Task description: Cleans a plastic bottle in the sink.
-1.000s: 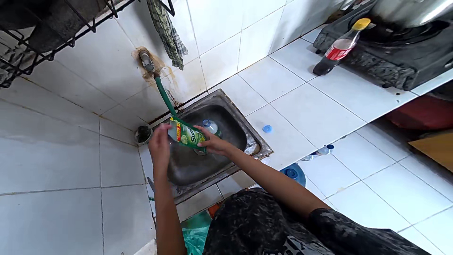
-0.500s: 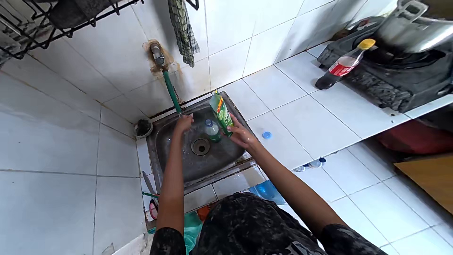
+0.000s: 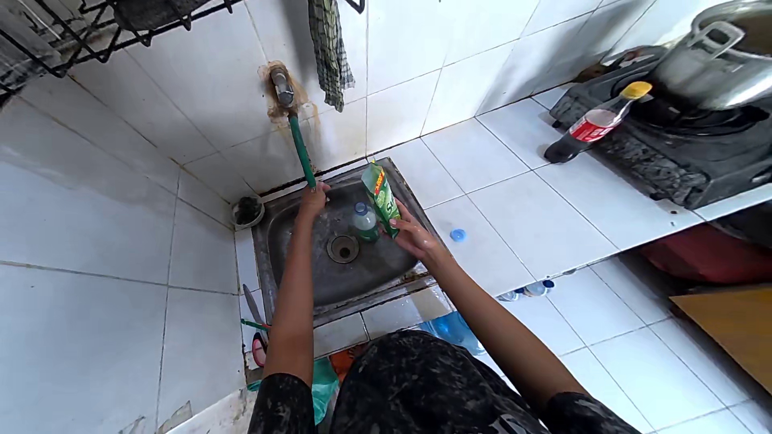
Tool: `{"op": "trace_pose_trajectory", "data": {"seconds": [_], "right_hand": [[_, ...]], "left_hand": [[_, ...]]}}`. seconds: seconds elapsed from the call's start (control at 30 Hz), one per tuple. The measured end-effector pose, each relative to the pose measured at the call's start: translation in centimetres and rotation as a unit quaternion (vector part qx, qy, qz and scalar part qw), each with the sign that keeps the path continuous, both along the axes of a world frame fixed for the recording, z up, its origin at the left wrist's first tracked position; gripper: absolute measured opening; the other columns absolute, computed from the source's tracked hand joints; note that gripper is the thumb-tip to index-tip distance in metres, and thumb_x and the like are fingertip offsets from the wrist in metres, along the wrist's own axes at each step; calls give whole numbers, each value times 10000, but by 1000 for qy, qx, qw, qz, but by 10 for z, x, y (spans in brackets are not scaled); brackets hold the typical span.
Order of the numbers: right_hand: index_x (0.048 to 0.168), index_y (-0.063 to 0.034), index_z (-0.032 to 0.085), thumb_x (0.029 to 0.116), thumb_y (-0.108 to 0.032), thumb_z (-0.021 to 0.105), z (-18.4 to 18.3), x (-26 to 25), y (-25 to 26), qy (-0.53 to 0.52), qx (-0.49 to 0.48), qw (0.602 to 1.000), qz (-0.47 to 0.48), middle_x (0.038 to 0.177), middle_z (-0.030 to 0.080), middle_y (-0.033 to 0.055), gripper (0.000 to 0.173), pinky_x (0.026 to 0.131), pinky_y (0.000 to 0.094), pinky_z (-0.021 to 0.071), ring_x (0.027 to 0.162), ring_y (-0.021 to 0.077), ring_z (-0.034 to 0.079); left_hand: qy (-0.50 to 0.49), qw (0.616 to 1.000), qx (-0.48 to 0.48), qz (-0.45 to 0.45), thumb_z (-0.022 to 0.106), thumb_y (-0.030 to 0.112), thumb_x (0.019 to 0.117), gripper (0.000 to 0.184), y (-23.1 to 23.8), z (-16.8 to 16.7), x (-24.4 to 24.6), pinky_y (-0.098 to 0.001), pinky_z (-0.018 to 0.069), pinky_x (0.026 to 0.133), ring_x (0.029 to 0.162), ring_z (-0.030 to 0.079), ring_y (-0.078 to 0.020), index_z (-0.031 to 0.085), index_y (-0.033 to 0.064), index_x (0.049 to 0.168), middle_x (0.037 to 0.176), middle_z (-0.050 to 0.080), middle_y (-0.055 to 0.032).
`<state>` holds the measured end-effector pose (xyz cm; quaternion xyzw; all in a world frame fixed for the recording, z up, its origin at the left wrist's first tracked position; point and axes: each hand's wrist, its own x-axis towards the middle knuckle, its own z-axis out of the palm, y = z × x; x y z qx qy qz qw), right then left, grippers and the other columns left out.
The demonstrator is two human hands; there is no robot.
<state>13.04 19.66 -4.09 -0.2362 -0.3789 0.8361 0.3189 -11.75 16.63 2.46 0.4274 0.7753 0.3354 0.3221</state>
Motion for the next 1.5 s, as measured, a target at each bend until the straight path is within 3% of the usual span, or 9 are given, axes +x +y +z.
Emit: {"op": "trace_pose_trajectory", "data": {"seconds": [0.13, 0.33, 0.5, 0.57, 0.63, 0.77, 0.9, 1.1, 1.5], "right_hand": [[1515, -137, 221, 825, -57, 650, -5, 0, 4, 2, 7, 1000, 2, 1140, 615, 72, 816, 792, 294, 596, 898, 149, 681], [1517, -144, 232, 806, -53, 679, -10, 4, 5, -31, 17, 999, 3, 1193, 590, 83, 844, 774, 322, 599, 920, 167, 674], [1534, -119, 183, 842, -289, 699, -9, 12, -8, -45, -1, 999, -1, 1154, 605, 58, 879, 723, 288, 587, 892, 141, 672], [1525, -89, 235, 980, -397, 582, -6, 13, -11, -23, -14, 999, -30, 1153, 622, 70, 716, 734, 292, 584, 903, 149, 670], [1478, -84, 300, 1102, -359, 300, -3, 10, -11, -29, -39, 996, -69, 1081, 639, 71, 466, 700, 286, 583, 841, 146, 672], [1509, -101, 278, 1095, -361, 320, -10, 11, -4, -14, -17, 995, -98, 1161, 619, 79, 491, 763, 316, 585, 928, 155, 667], [1475, -84, 270, 874, -473, 737, -20, 16, -5, -3, 36, 997, -68, 1222, 602, 51, 855, 840, 314, 593, 1032, 130, 660], [1486, -58, 275, 742, -628, 814, -7, 21, -21, -16, 43, 999, 8, 1222, 630, 34, 1081, 810, 282, 597, 1000, 120, 677], [1519, -18, 210, 498, -301, 959, 16, 34, -15, -144, 211, 962, 98, 1284, 578, -1, 1297, 846, 235, 603, 1074, 41, 656]], "left_hand": [[37, 998, -50, 1, 471, 310, 1101, 476, -10, 12, 4, -450, 454, 825, 845, 561, -277, 651, -120, 1003, 917, 621, -211], [157, 925, -283, -200, 632, 206, 1020, 393, -30, 30, 30, -626, 427, 1053, 1256, 570, -444, 614, -74, 1296, 1313, 604, -301], [143, 933, -258, -205, 451, 306, 1103, 446, -40, 46, 47, -595, 428, 1051, 1253, 580, -407, 591, -53, 1330, 1312, 610, -276], [142, 935, -249, -209, 439, 300, 1108, 441, -43, 49, 48, -587, 428, 1052, 1251, 582, -406, 590, -48, 1334, 1303, 615, -274], [146, 936, -242, -209, 443, 300, 1106, 438, -45, 49, 47, -588, 440, 1035, 1224, 598, -408, 598, -48, 1323, 1270, 631, -277], [152, 938, -240, -200, 447, 313, 1104, 446, -48, 43, 43, -589, 443, 1035, 1212, 607, -409, 606, -46, 1317, 1258, 638, -275], [116, 946, -202, -224, 595, 284, 1047, 481, -57, 41, 45, -566, 405, 1100, 1295, 557, -410, 558, -55, 1386, 1360, 589, -279], [-78, 959, 72, -262, 962, 181, 661, 1218, -71, 16, 78, -452, 449, 1103, 1348, 507, -340, 201, -20, 1591, 1550, 403, -251], [-214, 956, 187, -81, 880, 73, 753, 708, -72, 9, 113, -234, 507, 997, 1090, 632, -70, 516, -102, 1335, 1190, 661, -153]]}}
